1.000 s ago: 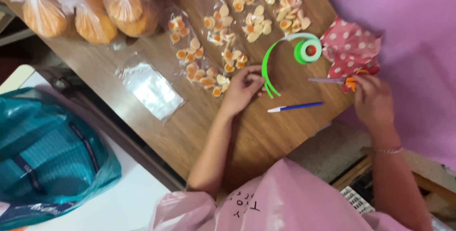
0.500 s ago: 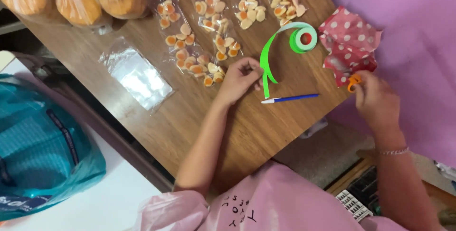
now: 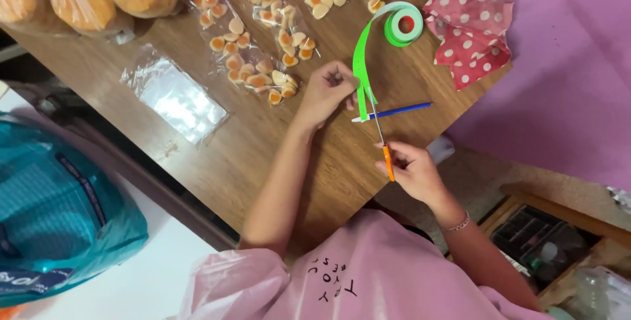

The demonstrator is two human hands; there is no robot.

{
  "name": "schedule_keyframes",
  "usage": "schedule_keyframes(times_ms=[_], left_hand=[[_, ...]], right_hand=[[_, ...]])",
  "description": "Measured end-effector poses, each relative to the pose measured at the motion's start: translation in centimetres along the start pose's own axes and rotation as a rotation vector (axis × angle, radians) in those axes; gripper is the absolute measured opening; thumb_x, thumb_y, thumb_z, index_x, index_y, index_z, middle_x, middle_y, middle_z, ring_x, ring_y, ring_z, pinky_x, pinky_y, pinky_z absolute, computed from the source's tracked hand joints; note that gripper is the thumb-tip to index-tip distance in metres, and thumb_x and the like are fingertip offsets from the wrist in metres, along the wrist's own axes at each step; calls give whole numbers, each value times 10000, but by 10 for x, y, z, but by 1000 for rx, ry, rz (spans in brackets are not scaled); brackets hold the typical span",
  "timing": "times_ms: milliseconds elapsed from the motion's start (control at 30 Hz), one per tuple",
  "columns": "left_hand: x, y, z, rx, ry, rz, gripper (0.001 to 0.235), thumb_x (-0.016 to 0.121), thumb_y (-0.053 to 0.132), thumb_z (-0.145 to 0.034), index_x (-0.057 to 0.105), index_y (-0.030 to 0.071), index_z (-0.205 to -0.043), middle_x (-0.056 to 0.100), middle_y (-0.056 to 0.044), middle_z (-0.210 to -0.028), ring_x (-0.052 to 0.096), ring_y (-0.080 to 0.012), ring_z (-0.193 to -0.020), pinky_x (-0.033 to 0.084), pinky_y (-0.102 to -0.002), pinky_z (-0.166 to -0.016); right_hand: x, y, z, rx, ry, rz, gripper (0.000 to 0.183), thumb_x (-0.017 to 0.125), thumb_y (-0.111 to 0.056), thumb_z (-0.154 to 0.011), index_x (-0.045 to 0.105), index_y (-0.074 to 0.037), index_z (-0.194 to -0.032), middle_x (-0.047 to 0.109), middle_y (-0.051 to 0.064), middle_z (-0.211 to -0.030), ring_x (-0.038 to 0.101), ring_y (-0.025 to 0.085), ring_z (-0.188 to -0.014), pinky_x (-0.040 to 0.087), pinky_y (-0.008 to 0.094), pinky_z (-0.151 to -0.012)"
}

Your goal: The person cuts strips from a roll of green tape using scissors and writes on them with a blue pen. They then place the labeled tape strips onto small plastic bags containing cookies that are arranged on a wooden table.

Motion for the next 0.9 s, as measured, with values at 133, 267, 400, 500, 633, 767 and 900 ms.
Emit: schedule_keyframes(times_ms=[133,267,400,500,633,767,900], left_hand=[[4,3,2,-20,6,38,95,677,-40,-848,653,-56,-939,633,-171,-709,688,-221,-543,612,-308,-418],[4,-1,0,-44,0,57,113,692,-13,-851,660,-56,-950,639,-168,-714,692,-224,-540,617,-310,-416],[6,-4,1,-69,-21,58,123,710,-4,-850,665,-56,-952,640,-174,-709,709,-247,-545,620,-318,-421],[10,2,4,-85,-28,74,121,714,6,-859,661,-50,-951,640,-172,-710,709,-250,-543,614,-321,-417],[13,9,6,-95,-43,69,111,722,19,-863,660,-45,-929,645,-170,-704,708,-245,-537,604,-308,-402],[16,6,6,-113,-69,34,120,730,22,-853,664,-53,-920,638,-158,-701,685,-211,-513,574,-284,-373],[22,17,12,-129,-89,26,91,724,4,-836,668,-52,-881,631,-143,-658,663,-187,-484,548,-253,-356]], right_hand=[[7,-5,3,-27,-7,6,436,869,-102,-809,745,-60,-1225,719,107,-628,650,106,-541,497,210,-514],[10,-8,-2,-42,4,10,426,853,-89,-827,741,-45,-1236,710,121,-629,632,115,-538,494,216,-509],[14,-23,-3,-42,22,45,394,829,-69,-846,743,-42,-1230,697,122,-630,604,126,-521,481,230,-500],[13,-15,-5,-48,48,51,391,834,-92,-851,740,-56,-1229,693,112,-627,606,113,-524,478,217,-503],[12,-10,-7,-47,47,60,405,845,-105,-848,740,-51,-1235,698,113,-636,618,118,-531,485,221,-510],[11,-14,-6,-51,47,92,416,837,-97,-852,732,-43,-1251,687,115,-633,594,122,-519,477,227,-499],[9,-8,-6,-58,53,102,418,837,-93,-854,731,-44,-1255,688,116,-640,601,125,-523,471,222,-495]])
Point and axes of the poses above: each hand's wrist, its own z-axis away from the middle knuckle, its own x-axis out of the palm, y = z × x, the point moved 5 cm from there along -z, towards the middle knuckle
